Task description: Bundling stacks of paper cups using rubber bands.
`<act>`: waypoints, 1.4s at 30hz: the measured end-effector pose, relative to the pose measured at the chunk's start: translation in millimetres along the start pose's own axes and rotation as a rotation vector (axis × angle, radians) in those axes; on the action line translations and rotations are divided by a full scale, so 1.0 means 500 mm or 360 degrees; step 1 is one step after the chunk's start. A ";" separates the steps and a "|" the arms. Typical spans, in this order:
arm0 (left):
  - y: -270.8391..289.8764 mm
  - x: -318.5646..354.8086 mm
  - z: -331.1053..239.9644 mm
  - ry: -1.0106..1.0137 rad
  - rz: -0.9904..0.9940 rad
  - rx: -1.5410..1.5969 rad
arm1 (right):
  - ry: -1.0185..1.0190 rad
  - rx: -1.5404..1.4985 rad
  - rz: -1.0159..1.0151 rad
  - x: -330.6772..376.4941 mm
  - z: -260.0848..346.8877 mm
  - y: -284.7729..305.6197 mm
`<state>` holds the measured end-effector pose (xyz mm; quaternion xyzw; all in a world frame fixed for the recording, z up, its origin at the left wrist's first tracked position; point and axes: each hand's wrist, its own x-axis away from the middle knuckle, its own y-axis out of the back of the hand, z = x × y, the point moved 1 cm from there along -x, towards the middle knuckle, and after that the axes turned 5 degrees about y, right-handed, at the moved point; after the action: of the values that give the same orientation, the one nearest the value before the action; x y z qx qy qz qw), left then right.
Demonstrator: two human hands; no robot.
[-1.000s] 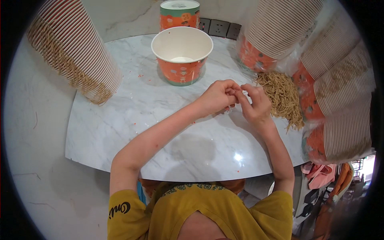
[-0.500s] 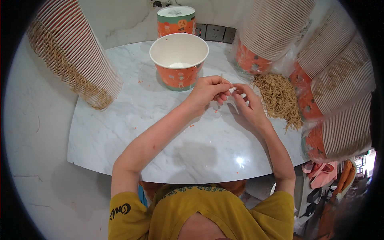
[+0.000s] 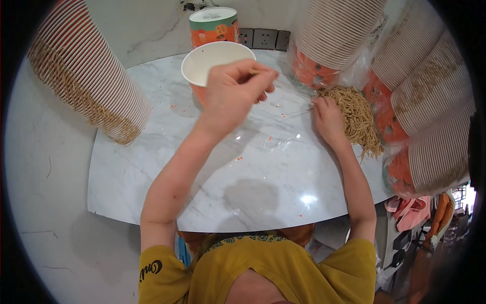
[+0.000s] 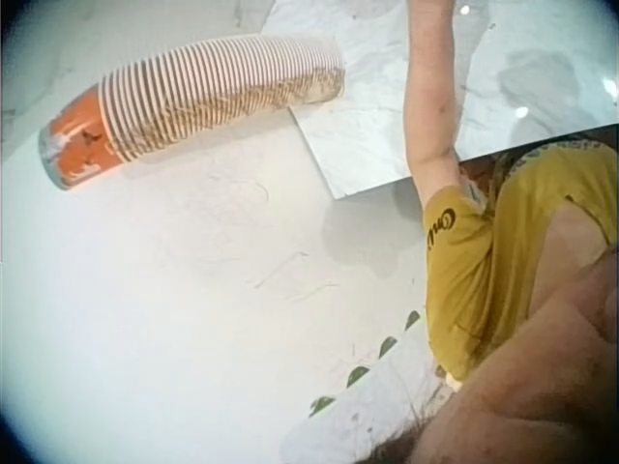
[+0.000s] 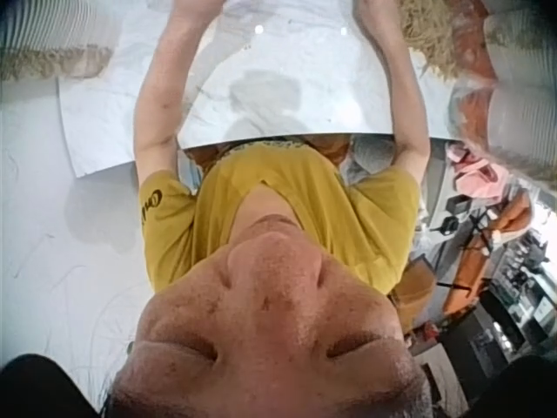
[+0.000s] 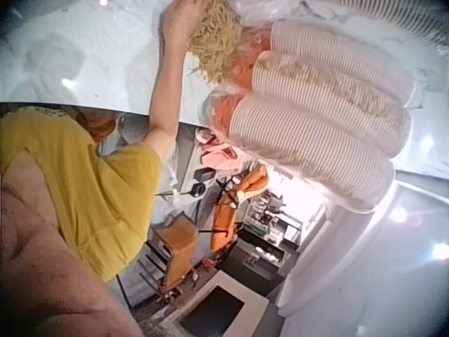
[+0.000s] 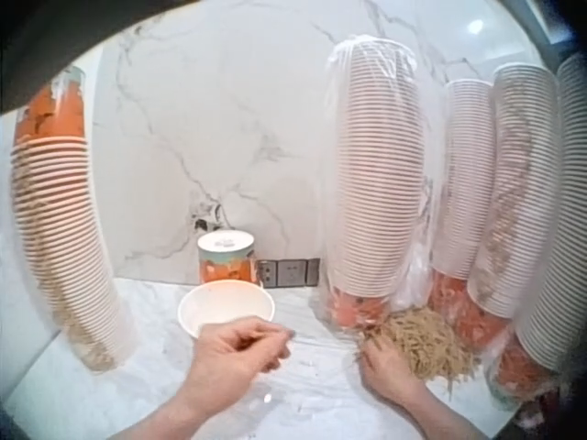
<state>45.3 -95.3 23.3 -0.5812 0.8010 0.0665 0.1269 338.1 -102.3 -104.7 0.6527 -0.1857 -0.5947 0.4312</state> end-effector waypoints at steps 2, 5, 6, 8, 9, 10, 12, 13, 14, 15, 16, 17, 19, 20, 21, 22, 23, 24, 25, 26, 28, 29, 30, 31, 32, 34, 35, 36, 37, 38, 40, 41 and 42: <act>0.024 0.005 -0.033 -0.0089 -0.0055 0.0157 | -0.0286 0.0228 0.0034 0.010 -0.058 -0.002; 0.054 0.006 -0.063 -0.0218 -0.0206 0.0267 | -0.0356 0.0642 -0.0071 0.021 -0.142 0.020; 0.062 0.006 -0.063 -0.0221 -0.0215 0.0266 | -0.0383 0.0609 -0.0158 0.019 -0.150 0.032; 0.071 0.003 -0.058 -0.0118 -0.0113 0.0182 | -0.0457 0.0443 -0.0161 0.016 -0.145 0.052; 0.068 0.000 -0.048 -0.0018 -0.0016 0.0132 | -0.0533 0.0271 -0.0162 0.009 -0.133 0.066; 0.058 0.003 -0.040 0.0144 0.0054 0.0038 | -0.0517 0.0264 -0.0165 0.002 -0.114 0.071; 0.024 0.008 -0.012 0.0330 0.0202 -0.0101 | -0.0246 0.0219 -0.0416 -0.018 -0.047 0.085; 0.013 0.007 0.012 0.0265 0.0256 -0.0209 | -0.0153 -0.0076 -0.0431 -0.030 -0.016 0.086; -0.001 0.005 0.032 0.0200 0.0325 -0.0309 | -0.0204 -0.0504 -0.0386 -0.033 0.018 0.085; -0.013 0.009 0.038 0.0183 0.0372 -0.0438 | -0.0254 -0.0944 -0.0333 -0.034 0.057 0.078; -0.020 0.013 0.046 0.0183 0.0371 -0.0436 | -0.0285 -0.1398 -0.0198 -0.036 0.094 0.079; -0.026 0.018 0.053 0.0124 0.0405 -0.0480 | -0.0313 -0.1853 -0.0056 -0.037 0.132 0.078; -0.041 0.025 0.064 0.0024 0.0372 -0.0548 | -0.0437 -0.2489 0.0036 -0.032 0.198 0.062; -0.038 0.024 0.069 0.0027 0.0367 -0.0551 | -0.0503 -0.2619 0.0115 -0.027 0.227 0.065; -0.035 0.020 0.074 0.0100 0.0381 -0.0476 | -0.0570 -0.2748 0.0195 -0.024 0.247 0.075; -0.032 0.016 0.077 0.0173 0.0393 -0.0400 | -0.0632 -0.2718 0.0218 -0.025 0.255 0.083; -0.031 0.011 0.074 0.0172 0.0396 -0.0401 | -0.0633 -0.2718 0.0216 -0.023 0.246 0.084; -0.026 0.006 0.071 0.0292 0.0398 -0.0339 | -0.0670 -0.2573 0.0173 -0.019 0.230 0.082; -0.021 0.001 0.070 0.0411 0.0399 -0.0276 | -0.0704 -0.2428 0.0131 -0.018 0.220 0.082; -0.016 -0.003 0.072 0.0489 0.0401 -0.0226 | -0.0848 -0.2397 0.0068 -0.021 0.219 0.084; -0.008 -0.010 0.077 0.0464 0.0379 -0.0192 | -0.0877 -0.2338 0.0027 -0.023 0.213 0.091; -0.005 -0.012 0.076 0.0440 0.0355 -0.0158 | -0.0906 -0.2279 -0.0011 -0.022 0.210 0.093; -0.002 -0.013 0.073 0.0442 0.0358 -0.0161 | -0.0909 -0.2281 -0.0014 -0.023 0.210 0.095; 0.001 -0.015 0.069 0.0440 0.0317 -0.0171 | -0.0897 -0.2263 -0.0025 -0.025 0.210 0.096; 0.004 -0.015 0.064 0.0438 0.0274 -0.0180 | -0.0886 -0.2246 -0.0035 -0.025 0.210 0.096; 0.010 -0.016 0.064 0.0445 0.0279 -0.0176 | -0.0889 -0.2236 -0.0039 -0.024 0.210 0.094; 0.011 -0.018 0.064 0.0445 0.0284 -0.0167 | -0.0886 -0.2221 -0.0044 -0.024 0.209 0.094; 0.011 -0.018 0.067 0.0445 0.0286 -0.0168 | -0.0887 -0.2221 -0.0045 -0.023 0.205 0.094; 0.011 -0.019 0.072 0.0403 0.0297 -0.0237 | -0.0882 -0.2282 0.0002 -0.020 0.198 0.094; 0.011 -0.020 0.077 0.0359 0.0311 -0.0305 | -0.0876 -0.2340 0.0048 -0.018 0.194 0.092; 0.008 -0.022 0.097 0.0310 0.0289 -0.0402 | -0.0822 -0.2290 0.0033 -0.020 0.197 0.082; 0.006 -0.022 0.101 0.0265 0.0259 -0.0500 | -0.0767 -0.2244 0.0024 -0.023 0.201 0.077; 0.003 -0.019 0.104 0.0264 0.0258 -0.0500 | -0.0765 -0.2245 0.0025 -0.025 0.207 0.075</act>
<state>53.1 -72.6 -24.1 -0.5311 0.8326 0.1527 -0.0377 248.7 -149.1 -59.6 0.0715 0.1462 -0.6959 0.6994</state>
